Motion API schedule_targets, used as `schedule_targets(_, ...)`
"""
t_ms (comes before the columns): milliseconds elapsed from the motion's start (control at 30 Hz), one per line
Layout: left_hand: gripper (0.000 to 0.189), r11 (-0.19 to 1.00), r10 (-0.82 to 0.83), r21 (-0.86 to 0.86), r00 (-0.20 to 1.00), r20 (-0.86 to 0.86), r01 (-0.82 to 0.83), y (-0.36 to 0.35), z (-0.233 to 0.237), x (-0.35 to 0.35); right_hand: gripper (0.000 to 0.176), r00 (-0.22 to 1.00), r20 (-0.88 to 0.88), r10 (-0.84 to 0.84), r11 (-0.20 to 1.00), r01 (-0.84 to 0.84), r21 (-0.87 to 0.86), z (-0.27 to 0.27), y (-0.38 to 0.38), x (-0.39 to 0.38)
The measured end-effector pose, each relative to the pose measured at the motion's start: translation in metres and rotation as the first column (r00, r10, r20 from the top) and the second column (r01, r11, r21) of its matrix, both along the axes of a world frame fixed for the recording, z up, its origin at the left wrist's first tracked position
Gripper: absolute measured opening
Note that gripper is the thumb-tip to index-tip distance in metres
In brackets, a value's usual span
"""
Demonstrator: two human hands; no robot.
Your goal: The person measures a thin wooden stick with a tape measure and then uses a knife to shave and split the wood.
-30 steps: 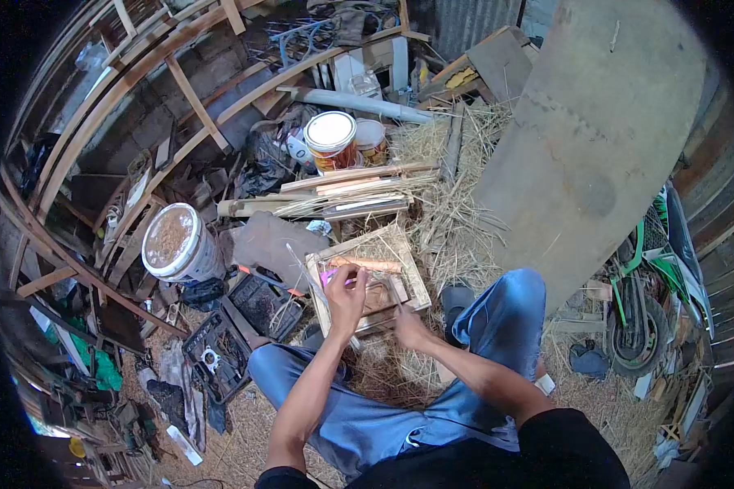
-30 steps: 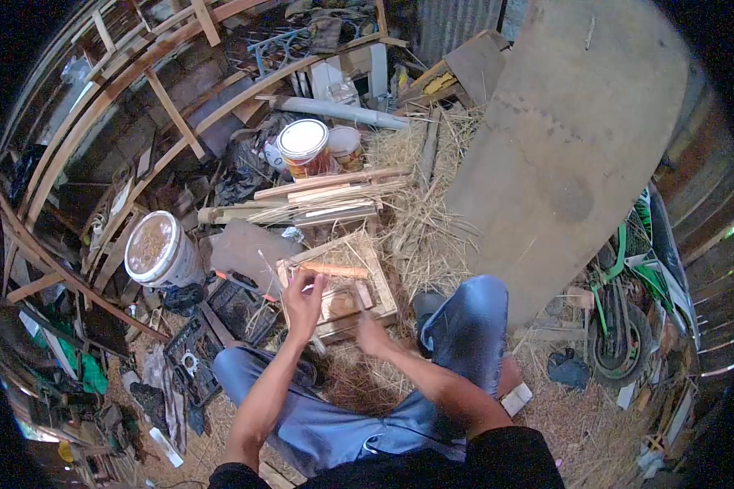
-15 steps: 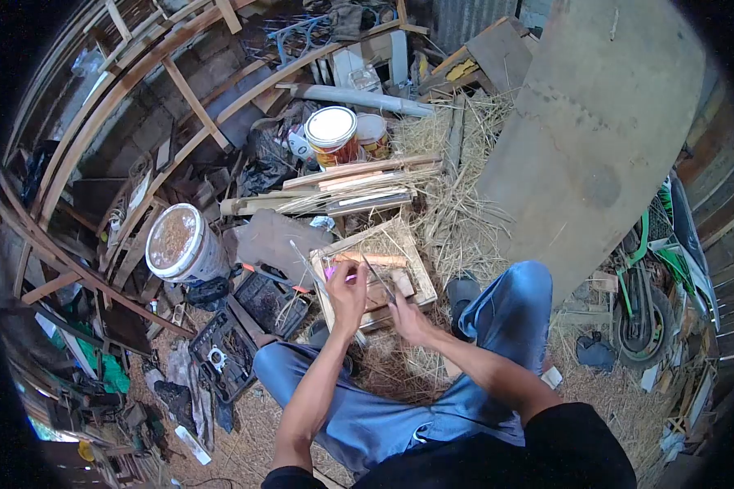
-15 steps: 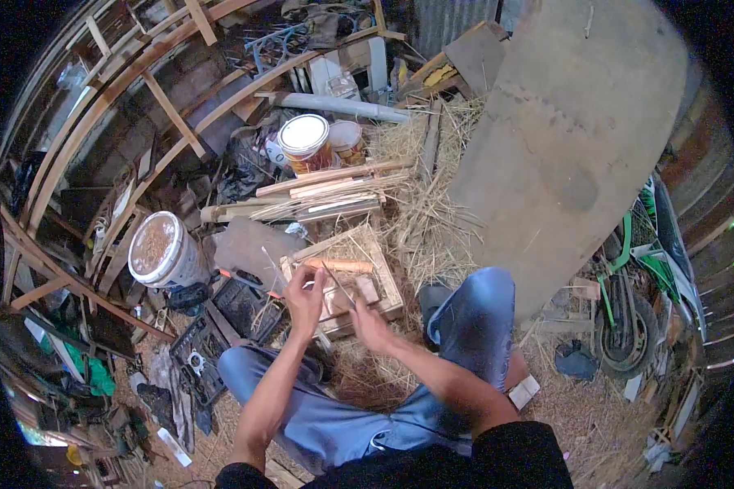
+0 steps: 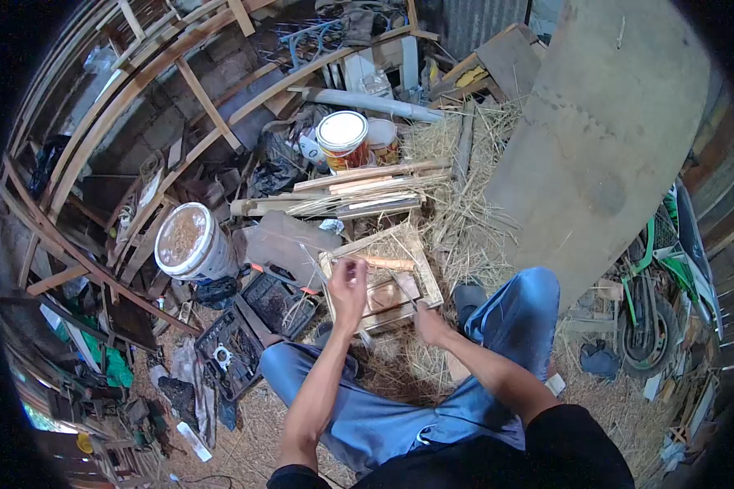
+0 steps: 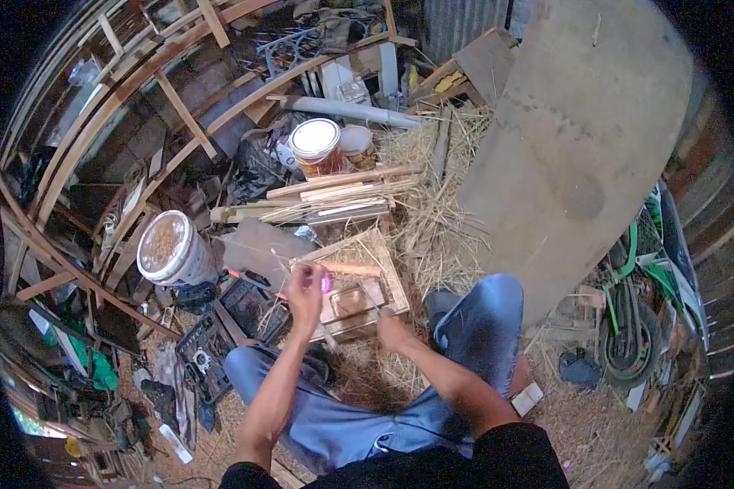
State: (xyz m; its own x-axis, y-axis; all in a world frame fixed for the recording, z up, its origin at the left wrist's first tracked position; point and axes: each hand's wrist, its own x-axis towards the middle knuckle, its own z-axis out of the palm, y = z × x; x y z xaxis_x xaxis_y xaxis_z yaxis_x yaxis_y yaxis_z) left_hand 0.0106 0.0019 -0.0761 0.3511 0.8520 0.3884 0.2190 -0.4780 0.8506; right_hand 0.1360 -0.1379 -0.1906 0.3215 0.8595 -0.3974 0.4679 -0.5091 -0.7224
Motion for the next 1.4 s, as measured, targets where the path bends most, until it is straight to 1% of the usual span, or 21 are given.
schedule_targets(33, 0.014, 1.0, 0.011, -0.006, 1.0, 0.016, -0.011, 0.009, -0.001, -0.002, 0.031, 1.0, 0.016, 0.006, 1.0, -0.006, -0.02, 0.003, 0.0, 0.002)
schedule_targets(67, 0.015, 0.994, 0.009, -0.11, 0.972, 0.234, 0.017, 0.022, -0.001, -0.004, 0.029, 0.967, -0.237, -0.089, 0.992, 0.106, 0.061, 0.006, 0.0, 0.002)
schedule_targets(100, 0.017, 0.978, 0.03, -0.198, 0.899, 0.438, 0.064, 0.034, 0.0, -0.008, 0.029, 0.972, -0.223, -0.073, 0.994, 0.088, 0.058, 0.015, 0.003, 0.003)
schedule_targets(167, 0.018, 0.938, 0.052, -0.32, 0.86, 0.508, 0.132, 0.052, 0.006, -0.019, 0.025, 0.995, 0.099, -0.024, 0.994, 0.014, 0.106, 0.044, 0.012, 0.003)
schedule_targets(200, 0.02, 0.877, 0.066, -0.425, 0.82, 0.568, 0.224, 0.057, 0.008, -0.023, 0.026, 0.967, 0.235, -0.096, 0.931, 0.004, 0.365, 0.041, 0.021, 0.007)
schedule_targets(233, 0.02, 0.881, 0.086, -0.423, 0.806, 0.585, 0.213, 0.058, 0.011, -0.025, 0.026, 0.964, 0.257, -0.074, 0.932, -0.025, 0.362, 0.055, 0.03, 0.014)
schedule_targets(300, 0.024, 0.856, 0.08, -0.469, 0.839, 0.538, 0.219, 0.059, 0.016, -0.027, 0.03, 0.991, 0.073, -0.11, 0.906, 0.07, 0.417, 0.094, 0.053, 0.035)
schedule_targets(367, 0.029, 0.841, 0.075, -0.483, 0.831, 0.551, 0.244, 0.062, 0.01, -0.028, 0.034, 0.99, -0.137, -0.026, 0.968, 0.059, 0.243, 0.147, 0.066, 0.045)
schedule_targets(433, 0.03, 0.811, -0.004, -0.49, 0.841, 0.541, 0.319, 0.06, 0.01, -0.024, 0.036, 0.992, -0.044, 0.117, 0.983, -0.109, 0.148, 0.158, 0.072, 0.049)
schedule_targets(500, 0.03, 0.806, 0.017, -0.502, 0.835, 0.55, 0.314, 0.059, 0.012, -0.021, 0.035, 0.973, -0.079, 0.215, 0.934, -0.181, 0.307, 0.148, 0.065, 0.04)
schedule_targets(533, 0.03, 0.818, 0.023, -0.491, 0.836, 0.549, 0.3, 0.059, 0.013, -0.021, 0.031, 0.972, -0.108, 0.208, 0.917, -0.156, 0.367, 0.154, 0.064, 0.028)
schedule_targets(567, 0.029, 0.83, 0.031, -0.481, 0.837, 0.546, 0.284, 0.06, 0.014, -0.02, 0.025, 0.951, -0.293, 0.101, 0.975, -0.036, 0.219, 0.162, 0.058, 0.018)
schedule_targets(733, 0.028, 0.833, -0.021, -0.457, 0.843, 0.538, 0.312, 0.042, 0.024, -0.008, 0.02, 0.934, -0.348, 0.081, 0.877, 0.099, 0.471, 0.147, 0.065, -0.003)
schedule_targets(867, 0.026, 0.832, -0.106, -0.434, 0.868, 0.486, 0.345, 0.033, 0.029, -0.003, 0.023, 0.954, -0.275, 0.121, 0.797, 0.072, 0.6, 0.134, 0.067, -0.004)
schedule_targets(967, 0.024, 0.827, -0.079, -0.461, 0.879, 0.47, 0.321, 0.032, 0.032, -0.001, 0.022, 0.937, -0.348, 0.038, 0.854, 0.15, 0.498, 0.144, 0.064, -0.003)
schedule_targets(1067, 0.02, 0.833, -0.242, -0.457, 0.948, 0.208, 0.313, 0.02, 0.012, 0.007, 0.02, 0.928, -0.367, -0.065, 0.843, 0.248, 0.478, 0.119, 0.071, 0.009)
schedule_targets(1133, 0.019, 0.81, -0.222, -0.466, 0.922, 0.318, 0.356, 0.013, 0.002, 0.012, 0.022, 0.92, -0.376, -0.114, 0.84, 0.291, 0.457, 0.122, 0.07, 0.013)
schedule_targets(1233, 0.018, 0.852, -0.185, -0.411, 0.921, 0.342, 0.324, 0.023, 0.005, 0.01, 0.021, 0.971, -0.017, -0.24, 0.82, 0.212, 0.531, 0.129, 0.067, 0.013)
schedule_targets(1300, 0.02, 0.729, 0.031, -0.635, 0.916, 0.401, 0.254, 0.027, 0.024, -0.002, 0.026, 0.964, -0.122, -0.236, 0.763, 0.262, 0.591, 0.141, 0.066, 0.024)
schedule_targets(1367, 0.023, 0.783, -0.002, -0.574, 0.923, 0.385, 0.241, 0.03, 0.028, -0.008, 0.022, 0.98, 0.02, -0.196, 0.736, 0.134, 0.664, 0.177, 0.057, 0.031)
schedule_targets(1400, 0.022, 0.894, -0.053, -0.415, 0.959, 0.277, 0.169, 0.028, 0.025, -0.007, 0.02, 0.981, 0.069, -0.179, 0.587, 0.051, 0.808, 0.165, 0.063, 0.036)
